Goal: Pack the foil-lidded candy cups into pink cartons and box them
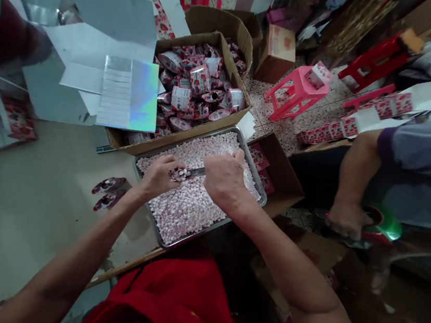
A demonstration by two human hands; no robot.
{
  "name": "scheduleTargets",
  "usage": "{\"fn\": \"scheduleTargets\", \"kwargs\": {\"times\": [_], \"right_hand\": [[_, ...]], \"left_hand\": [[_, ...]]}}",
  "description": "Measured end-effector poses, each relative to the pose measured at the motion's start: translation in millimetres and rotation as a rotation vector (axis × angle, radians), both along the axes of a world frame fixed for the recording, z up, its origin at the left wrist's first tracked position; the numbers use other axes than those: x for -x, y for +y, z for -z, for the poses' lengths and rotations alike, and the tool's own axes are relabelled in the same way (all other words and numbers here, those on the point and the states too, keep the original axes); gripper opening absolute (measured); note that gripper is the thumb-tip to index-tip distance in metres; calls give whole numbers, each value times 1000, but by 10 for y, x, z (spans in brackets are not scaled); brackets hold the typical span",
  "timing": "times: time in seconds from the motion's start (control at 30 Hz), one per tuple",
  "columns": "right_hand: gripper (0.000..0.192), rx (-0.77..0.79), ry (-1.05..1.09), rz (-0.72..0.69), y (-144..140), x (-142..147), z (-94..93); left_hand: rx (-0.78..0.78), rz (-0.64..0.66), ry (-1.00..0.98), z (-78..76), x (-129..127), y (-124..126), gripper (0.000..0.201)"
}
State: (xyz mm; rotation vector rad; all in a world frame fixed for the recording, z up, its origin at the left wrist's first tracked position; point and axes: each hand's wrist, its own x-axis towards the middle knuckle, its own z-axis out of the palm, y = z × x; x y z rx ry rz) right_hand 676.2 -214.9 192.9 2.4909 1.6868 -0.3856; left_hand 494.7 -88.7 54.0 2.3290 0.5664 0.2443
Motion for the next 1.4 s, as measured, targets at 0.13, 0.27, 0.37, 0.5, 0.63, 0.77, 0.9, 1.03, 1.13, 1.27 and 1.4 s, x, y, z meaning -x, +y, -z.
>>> {"fn": "scheduleTargets", "kwargs": {"times": [0.13,0.27,0.37,0.5,0.63,0.77,0.9,1.03,1.13,1.27,1.4], "right_hand": [[32,-64,-18,112,-534,-273,139],[36,-18,-31,384,-1044,-607,808],[35,18,186,455,-979,-545,1478],[35,-55,358,433,-778,-316,1985],[27,-257,662,521,-991,-408,1874],[28,-397,1009,536,-1130,-531,1490],[24,-390,1062,454,-946,-523,1195],[23,-334,1045,410,-737,-496,1105],[22,-258,897,341,-628,-437,997],[27,-119,445,138,-448,-232,588],[27,54,89,-51,-218,94,115]], "left_hand": [[118,-68,-62,38,78,-51,36],[300,-130,-140,30,237,-190,34],[347,-190,-113,22,323,-315,37],[385,-372,-63,49,347,-392,37],[392,-389,-78,60,299,-409,39],[272,-331,-92,20,208,-471,37],[99,-349,-51,6,158,-518,34],[32,-347,-12,33,167,-534,32],[-8,-339,30,44,174,-565,33],[-56,-346,86,47,146,-625,30],[-9,-346,51,73,104,-668,29]]}}
